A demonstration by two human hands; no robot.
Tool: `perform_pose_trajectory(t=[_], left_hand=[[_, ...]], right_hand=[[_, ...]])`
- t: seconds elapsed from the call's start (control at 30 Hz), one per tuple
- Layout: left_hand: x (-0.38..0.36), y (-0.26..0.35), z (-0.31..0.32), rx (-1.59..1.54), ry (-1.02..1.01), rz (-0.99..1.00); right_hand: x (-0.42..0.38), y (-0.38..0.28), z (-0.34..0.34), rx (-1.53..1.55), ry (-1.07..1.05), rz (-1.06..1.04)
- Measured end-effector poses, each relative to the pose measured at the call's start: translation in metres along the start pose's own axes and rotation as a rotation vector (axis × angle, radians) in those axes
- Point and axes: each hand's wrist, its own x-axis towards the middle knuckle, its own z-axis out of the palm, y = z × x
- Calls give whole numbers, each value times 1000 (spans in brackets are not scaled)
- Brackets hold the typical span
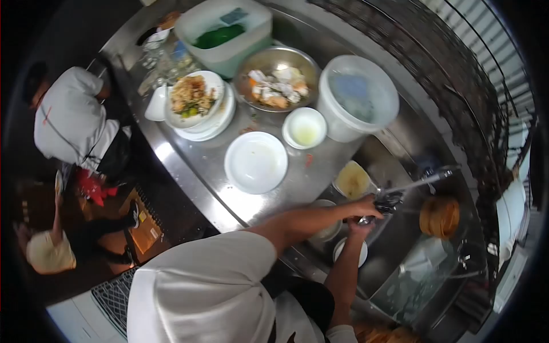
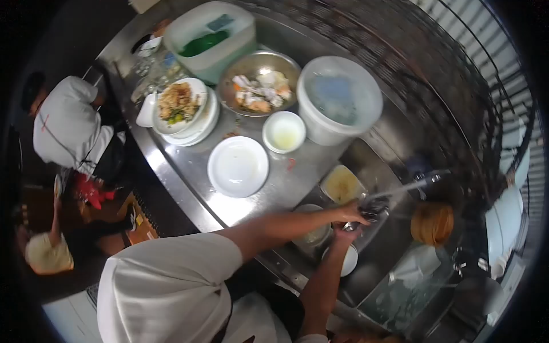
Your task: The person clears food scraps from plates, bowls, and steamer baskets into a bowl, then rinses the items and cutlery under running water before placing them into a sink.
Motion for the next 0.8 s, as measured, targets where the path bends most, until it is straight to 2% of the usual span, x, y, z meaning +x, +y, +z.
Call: perform_pose_trajectory(t=[0.07,0.17,0.2,0.3,0.33,0.43,0.47,0.57,0.6,0.73,0.8], left_hand=[[12,19,-6,-118,-193,-10],[0,54,-25,-68,-42,108],[10,51,-28,17,-117,221],[10,46,-28,31,127,458],[-31,102,-56,-74,9,263],[-44,110,-73,-190,176,444],[-68,137,-101,-177,22,406],[-104,152,-163,-20,106,648],[-130,163,-195,350,220,614],[-191,214,-336,288,460,698],[-189,219,-422,258,623,746]], right_hand=[[-4,4,33,-93,118,-44],[-17,-2,82,-283,181,-139],[-13,-5,90,-355,185,-174],[6,-15,106,-465,55,-241],[2,-8,125,-495,124,-297],[-23,27,178,-580,-138,-202],[-23,33,182,-656,-174,-284],[-26,51,203,-1079,91,-458],[-56,76,220,-1223,29,-563],[-104,151,238,-1401,-10,-822],[-114,216,249,-1442,-182,-834]])
